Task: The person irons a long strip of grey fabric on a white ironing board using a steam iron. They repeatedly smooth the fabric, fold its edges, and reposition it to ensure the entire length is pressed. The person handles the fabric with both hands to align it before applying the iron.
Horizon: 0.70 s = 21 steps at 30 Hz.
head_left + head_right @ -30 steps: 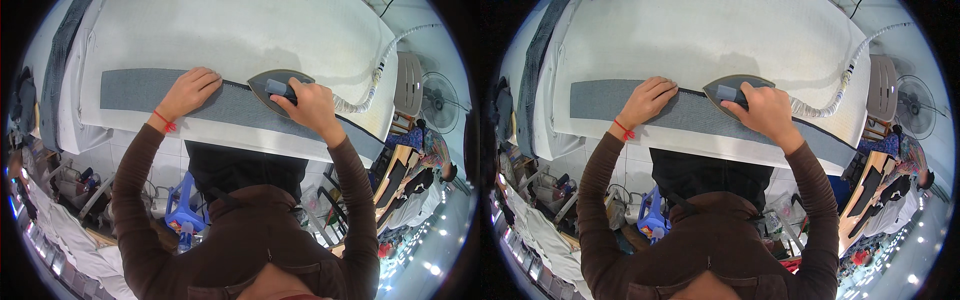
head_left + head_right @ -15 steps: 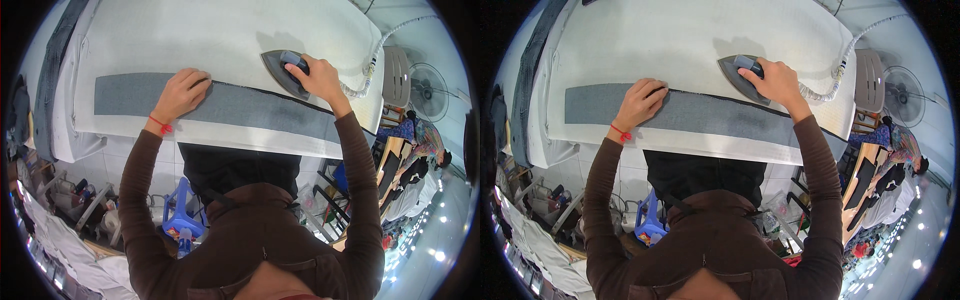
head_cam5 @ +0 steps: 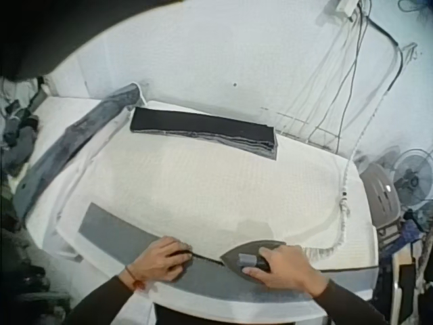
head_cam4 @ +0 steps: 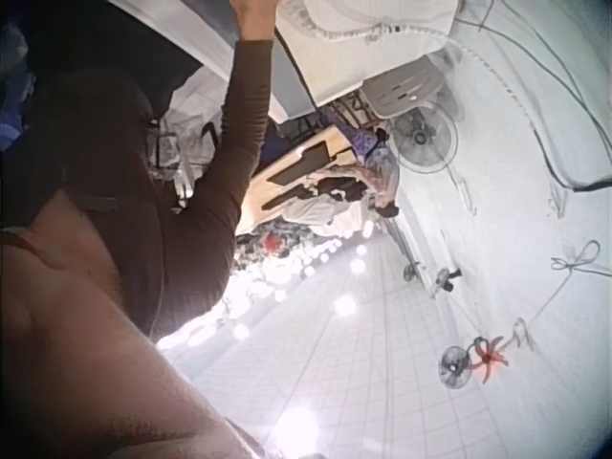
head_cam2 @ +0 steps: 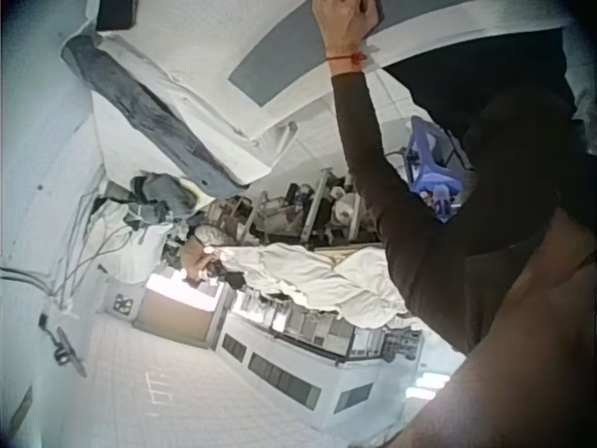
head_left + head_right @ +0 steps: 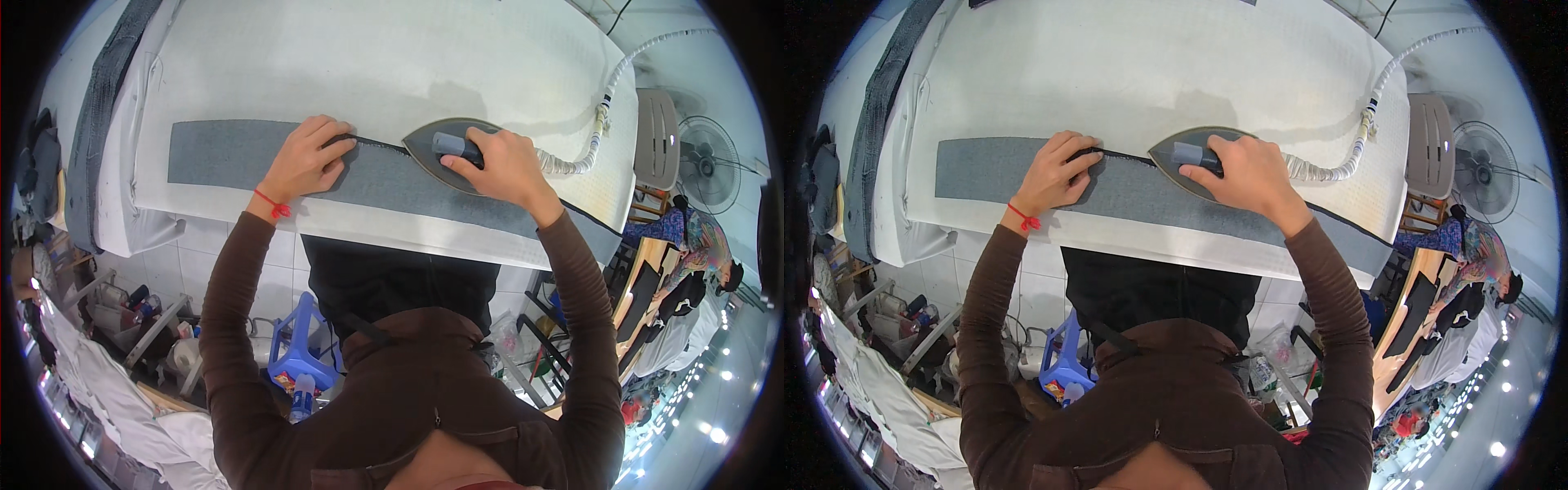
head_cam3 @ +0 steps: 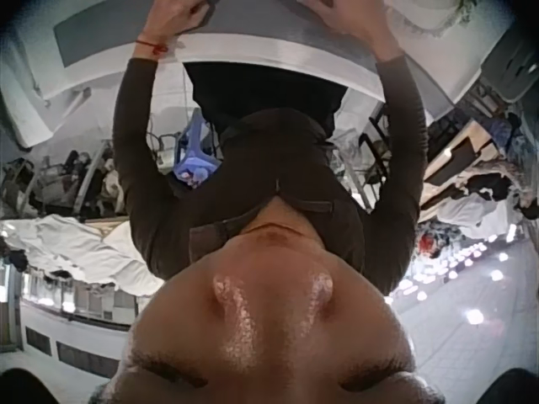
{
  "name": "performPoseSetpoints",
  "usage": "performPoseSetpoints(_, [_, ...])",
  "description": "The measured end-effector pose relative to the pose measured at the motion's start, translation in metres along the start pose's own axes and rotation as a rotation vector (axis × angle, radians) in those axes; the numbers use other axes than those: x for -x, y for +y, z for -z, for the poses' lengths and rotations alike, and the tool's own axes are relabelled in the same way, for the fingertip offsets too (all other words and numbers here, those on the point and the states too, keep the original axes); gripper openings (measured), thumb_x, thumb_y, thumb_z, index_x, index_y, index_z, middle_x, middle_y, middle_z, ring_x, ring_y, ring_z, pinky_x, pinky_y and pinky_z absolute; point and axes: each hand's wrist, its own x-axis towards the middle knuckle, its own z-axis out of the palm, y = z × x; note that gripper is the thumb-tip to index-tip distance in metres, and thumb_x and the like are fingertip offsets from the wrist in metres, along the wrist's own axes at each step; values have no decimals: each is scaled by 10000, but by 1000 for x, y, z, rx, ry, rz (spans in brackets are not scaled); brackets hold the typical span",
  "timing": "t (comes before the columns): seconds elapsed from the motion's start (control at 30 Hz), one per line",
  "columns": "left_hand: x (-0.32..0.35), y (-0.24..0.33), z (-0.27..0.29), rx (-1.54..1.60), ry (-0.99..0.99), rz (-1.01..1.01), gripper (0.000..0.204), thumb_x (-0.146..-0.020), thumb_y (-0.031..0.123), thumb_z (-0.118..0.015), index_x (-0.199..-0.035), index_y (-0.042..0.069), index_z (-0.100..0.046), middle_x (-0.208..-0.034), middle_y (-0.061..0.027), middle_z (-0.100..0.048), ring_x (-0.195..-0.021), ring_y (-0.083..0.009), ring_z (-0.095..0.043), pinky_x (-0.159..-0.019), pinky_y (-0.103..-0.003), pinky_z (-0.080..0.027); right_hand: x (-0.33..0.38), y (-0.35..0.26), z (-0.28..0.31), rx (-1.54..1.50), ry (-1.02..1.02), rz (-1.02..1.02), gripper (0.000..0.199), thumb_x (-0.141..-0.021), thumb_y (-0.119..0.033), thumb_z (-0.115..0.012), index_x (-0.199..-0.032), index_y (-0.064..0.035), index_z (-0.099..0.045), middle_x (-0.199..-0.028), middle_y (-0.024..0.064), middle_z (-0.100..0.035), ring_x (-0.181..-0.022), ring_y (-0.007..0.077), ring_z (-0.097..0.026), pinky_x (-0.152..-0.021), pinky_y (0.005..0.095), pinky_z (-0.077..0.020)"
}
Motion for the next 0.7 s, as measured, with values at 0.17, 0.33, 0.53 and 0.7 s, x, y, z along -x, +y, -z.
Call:
performPoseSetpoints(0.17, [-1, -5, 3, -28, -49, 167, 352, -895, 6, -857, -1233, 72, -785, -1221, -90, -755, -1204, -331, -714, -1066, -478, -596, 0, -17, -8, 6, 31, 54, 631, -1025, -677, -850, -929, -60, -759, -641, 140, -677, -590, 388, -701, -579, 477, -535])
performPoseSetpoints(0.33, [4, -27, 25, -100, -116, 53, 342, -932, 26, -847, -1265, 76, -783, -1205, -76, -746, -1186, -327, -711, -1073, -472, -590, 1, -19, -11, 1, 48, 97, 635, -1036, -678, -842, -922, -61, -748, -633, 142, -676, -570, 379, -704, -569, 462, -546])
performPoseSetpoints(0.53, [22, -40, 44, -199, -169, -56, 394, -937, 56, -791, -1331, 60, -792, -1231, -84, -752, -1201, -325, -725, -1075, -478, -629, -1, -23, -15, 24, 56, 94, 642, -1045, -693, -828, -949, -62, -754, -628, 138, -676, -564, 376, -708, -567, 449, -554])
performPoseSetpoints(0.7, [25, -47, 44, -223, -157, -190, 414, -925, 95, -811, -1332, 26, -779, -1297, -111, -752, -1221, -324, -732, -1085, -470, -648, -8, -28, -17, 20, 65, 100, 649, -1049, -700, -820, -956, -62, -754, -626, 135, -676, -564, 374, -710, -557, 450, -551])
